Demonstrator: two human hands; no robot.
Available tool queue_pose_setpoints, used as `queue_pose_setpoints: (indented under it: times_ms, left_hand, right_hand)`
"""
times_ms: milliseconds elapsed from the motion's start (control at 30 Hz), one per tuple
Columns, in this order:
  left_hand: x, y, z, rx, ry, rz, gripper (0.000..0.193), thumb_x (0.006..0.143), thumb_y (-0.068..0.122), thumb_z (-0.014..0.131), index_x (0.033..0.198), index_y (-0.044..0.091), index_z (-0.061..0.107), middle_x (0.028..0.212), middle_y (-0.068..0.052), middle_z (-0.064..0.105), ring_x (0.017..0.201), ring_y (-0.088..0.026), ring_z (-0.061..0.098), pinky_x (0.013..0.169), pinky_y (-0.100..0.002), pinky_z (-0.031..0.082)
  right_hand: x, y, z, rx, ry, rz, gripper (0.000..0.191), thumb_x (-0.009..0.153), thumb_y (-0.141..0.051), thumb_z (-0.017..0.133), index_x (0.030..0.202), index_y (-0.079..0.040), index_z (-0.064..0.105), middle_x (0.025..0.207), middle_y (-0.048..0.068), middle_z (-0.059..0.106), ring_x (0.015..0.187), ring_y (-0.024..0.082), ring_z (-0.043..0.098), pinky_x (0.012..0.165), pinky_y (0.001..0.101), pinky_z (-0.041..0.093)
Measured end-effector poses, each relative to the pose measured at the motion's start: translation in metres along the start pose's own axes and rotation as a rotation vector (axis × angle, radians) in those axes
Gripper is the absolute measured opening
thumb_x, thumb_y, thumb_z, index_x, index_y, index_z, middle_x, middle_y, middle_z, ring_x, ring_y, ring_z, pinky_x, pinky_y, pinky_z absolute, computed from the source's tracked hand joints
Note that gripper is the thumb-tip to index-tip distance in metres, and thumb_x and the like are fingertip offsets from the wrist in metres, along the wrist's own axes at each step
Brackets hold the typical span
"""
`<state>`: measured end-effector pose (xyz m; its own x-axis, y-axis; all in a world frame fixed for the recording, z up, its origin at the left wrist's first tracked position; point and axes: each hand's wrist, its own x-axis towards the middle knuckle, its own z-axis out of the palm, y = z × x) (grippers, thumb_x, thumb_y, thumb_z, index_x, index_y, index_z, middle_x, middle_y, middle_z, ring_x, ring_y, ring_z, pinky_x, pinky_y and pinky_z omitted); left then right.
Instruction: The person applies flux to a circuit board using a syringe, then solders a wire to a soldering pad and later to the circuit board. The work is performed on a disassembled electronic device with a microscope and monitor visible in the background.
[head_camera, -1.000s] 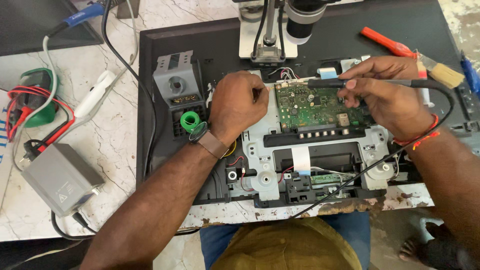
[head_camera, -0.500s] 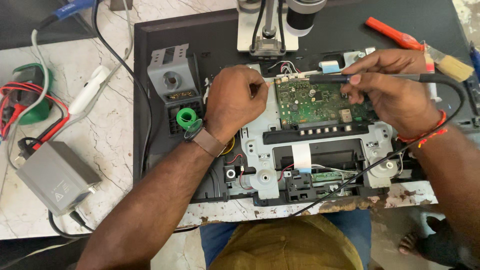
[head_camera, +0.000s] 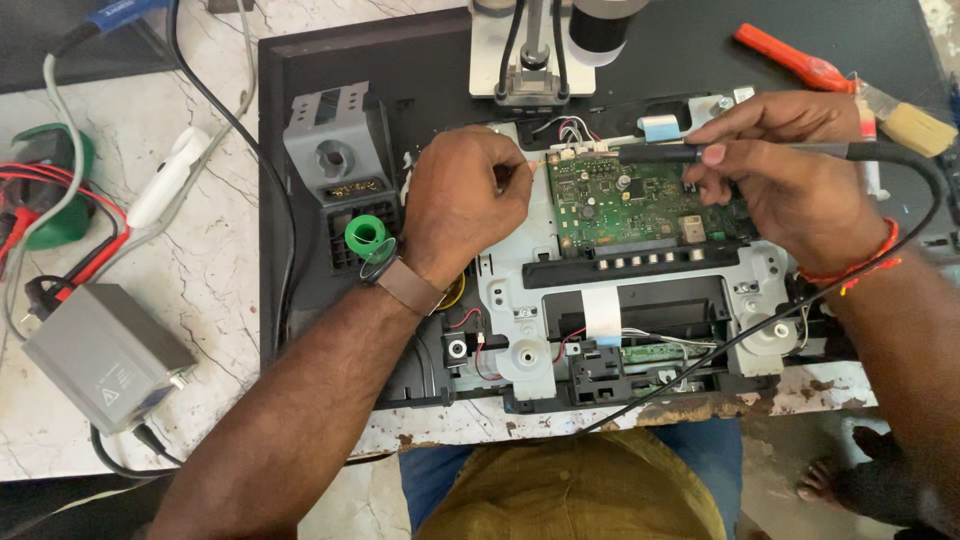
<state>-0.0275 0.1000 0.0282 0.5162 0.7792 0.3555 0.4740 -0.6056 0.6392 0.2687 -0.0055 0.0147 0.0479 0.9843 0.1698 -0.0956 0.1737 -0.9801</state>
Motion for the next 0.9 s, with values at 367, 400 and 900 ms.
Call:
queue_pose_setpoints:
  times_ms: [367,400,900]
  left_hand:
    - [0.002,0.000,-0.003,-0.028,0.037,0.019,0.011,0.077,0.014,0.072,0.073,0.004,0.074,0.074,-0.014,0.071,0.064,-0.032,0.068,0.061,-0.044,0.053]
    - [0.003,0.001,-0.004,-0.030,0.027,0.009,0.011,0.077,0.014,0.072,0.073,0.004,0.074,0.074,-0.014,0.071,0.064,-0.032,0.068,0.061,-0.044,0.053]
    - [0.007,0.010,-0.009,-0.056,-0.021,-0.143,0.012,0.077,0.017,0.074,0.076,0.005,0.077,0.072,-0.013,0.073,0.061,-0.028,0.070,0.061,-0.039,0.055]
  right_hand:
    - [0.006,0.005,-0.002,0.079,0.059,0.092,0.019,0.092,0.004,0.067,0.109,0.010,0.071,0.090,0.019,0.074,0.071,0.019,0.067,0.066,0.0288,0.054]
    - [0.007,0.005,-0.001,0.080,0.063,0.095,0.019,0.091,0.003,0.067,0.108,0.010,0.071,0.090,0.019,0.074,0.071,0.019,0.068,0.065,0.0291,0.054]
    - [0.016,0.012,-0.007,0.091,0.075,0.113,0.019,0.086,-0.001,0.067,0.102,0.009,0.074,0.081,0.018,0.074,0.063,0.018,0.065,0.059,0.0303,0.052]
